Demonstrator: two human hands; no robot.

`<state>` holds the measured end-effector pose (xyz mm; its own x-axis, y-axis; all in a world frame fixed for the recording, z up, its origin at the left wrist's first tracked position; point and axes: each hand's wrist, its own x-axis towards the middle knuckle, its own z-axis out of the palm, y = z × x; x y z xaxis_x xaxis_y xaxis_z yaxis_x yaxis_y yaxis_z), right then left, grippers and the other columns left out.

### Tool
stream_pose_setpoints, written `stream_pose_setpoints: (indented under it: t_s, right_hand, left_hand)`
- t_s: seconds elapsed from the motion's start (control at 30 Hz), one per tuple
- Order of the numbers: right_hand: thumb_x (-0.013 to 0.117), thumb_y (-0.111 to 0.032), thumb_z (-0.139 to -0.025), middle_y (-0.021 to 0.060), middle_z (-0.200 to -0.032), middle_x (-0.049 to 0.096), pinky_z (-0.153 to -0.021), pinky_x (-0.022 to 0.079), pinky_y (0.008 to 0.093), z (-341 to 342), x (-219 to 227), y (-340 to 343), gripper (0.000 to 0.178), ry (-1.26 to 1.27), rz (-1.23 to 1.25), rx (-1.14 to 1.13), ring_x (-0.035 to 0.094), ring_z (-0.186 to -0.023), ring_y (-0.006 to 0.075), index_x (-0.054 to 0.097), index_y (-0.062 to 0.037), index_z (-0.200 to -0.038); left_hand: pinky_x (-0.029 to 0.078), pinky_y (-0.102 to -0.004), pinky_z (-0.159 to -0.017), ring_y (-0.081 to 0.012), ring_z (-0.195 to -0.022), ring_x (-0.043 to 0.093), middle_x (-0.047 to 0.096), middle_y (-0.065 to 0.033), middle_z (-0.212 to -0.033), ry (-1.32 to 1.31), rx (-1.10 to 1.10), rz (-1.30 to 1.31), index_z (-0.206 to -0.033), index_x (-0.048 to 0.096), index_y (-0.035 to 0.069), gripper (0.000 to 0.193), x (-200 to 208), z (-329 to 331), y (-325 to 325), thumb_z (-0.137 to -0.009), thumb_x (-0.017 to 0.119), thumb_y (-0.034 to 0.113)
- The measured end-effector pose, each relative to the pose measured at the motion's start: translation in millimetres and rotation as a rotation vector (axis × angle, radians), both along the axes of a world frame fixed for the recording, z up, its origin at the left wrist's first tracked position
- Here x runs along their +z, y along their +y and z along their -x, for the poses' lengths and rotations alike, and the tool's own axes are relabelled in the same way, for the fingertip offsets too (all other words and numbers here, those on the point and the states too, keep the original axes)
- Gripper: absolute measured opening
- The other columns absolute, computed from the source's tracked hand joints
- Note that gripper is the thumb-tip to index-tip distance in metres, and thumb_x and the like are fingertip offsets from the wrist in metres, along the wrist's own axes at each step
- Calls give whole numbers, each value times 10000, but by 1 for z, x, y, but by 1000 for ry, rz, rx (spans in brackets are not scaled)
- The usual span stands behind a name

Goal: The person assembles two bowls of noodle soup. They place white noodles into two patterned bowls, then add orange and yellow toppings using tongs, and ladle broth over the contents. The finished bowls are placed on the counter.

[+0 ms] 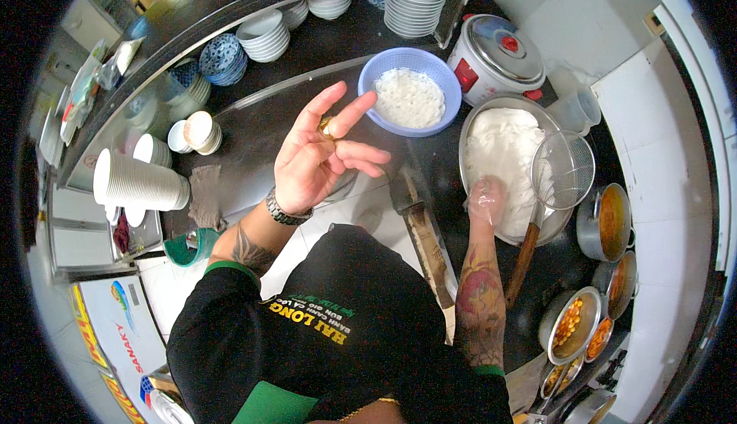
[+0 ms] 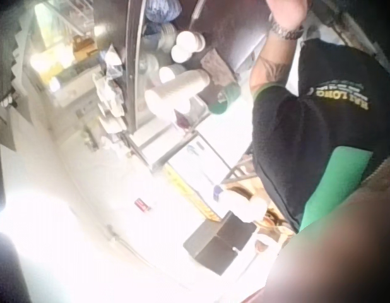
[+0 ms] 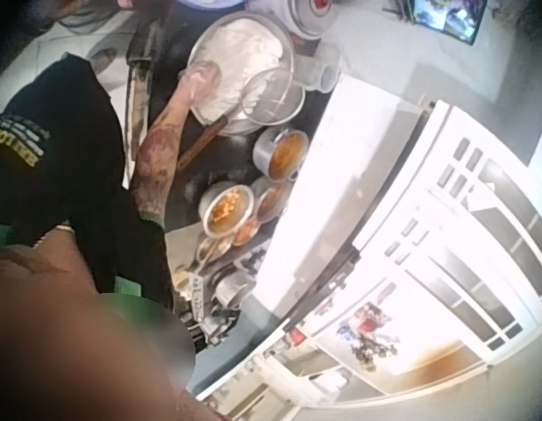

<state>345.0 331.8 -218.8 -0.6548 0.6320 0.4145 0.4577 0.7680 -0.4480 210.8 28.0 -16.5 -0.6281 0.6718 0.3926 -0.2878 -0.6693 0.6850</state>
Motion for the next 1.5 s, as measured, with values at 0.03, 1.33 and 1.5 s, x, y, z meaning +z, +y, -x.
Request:
stream_pose_setpoints:
  t_s: [0.03,1.33,1.5]
  right_hand:
    - [578,-241,-850,175,-1014,629,-862,459,443,0,-2,1,250,2,0,-4,573,-987,362,643,-31,-969]
    - [627,-212,-845,176,-1070,625,-857,487,441,6,16,-17,299,-97,39,-303,583,-1013,373,605,-69,-1107]
    - [631,-202,-838,176,-1062,628,-852,491,438,8,21,-18,287,-115,43,-336,595,-982,374,616,-64,-1090]
  left_hand:
    - [544,-486,-836,-470,-1053,602,205,-277,-1515,13,19,20,-1502,124,124,700,1,-6,-4,-842,277,-53]
    - [496,-347,-853,-269,-1079,614,520,-181,-1353,474,289,763,-1437,286,15,613,-66,212,-23,-1001,349,441]
    - [489,-345,-860,-262,-1078,608,561,-176,-1305,498,291,780,-1406,269,5,618,-73,238,-16,-996,328,465]
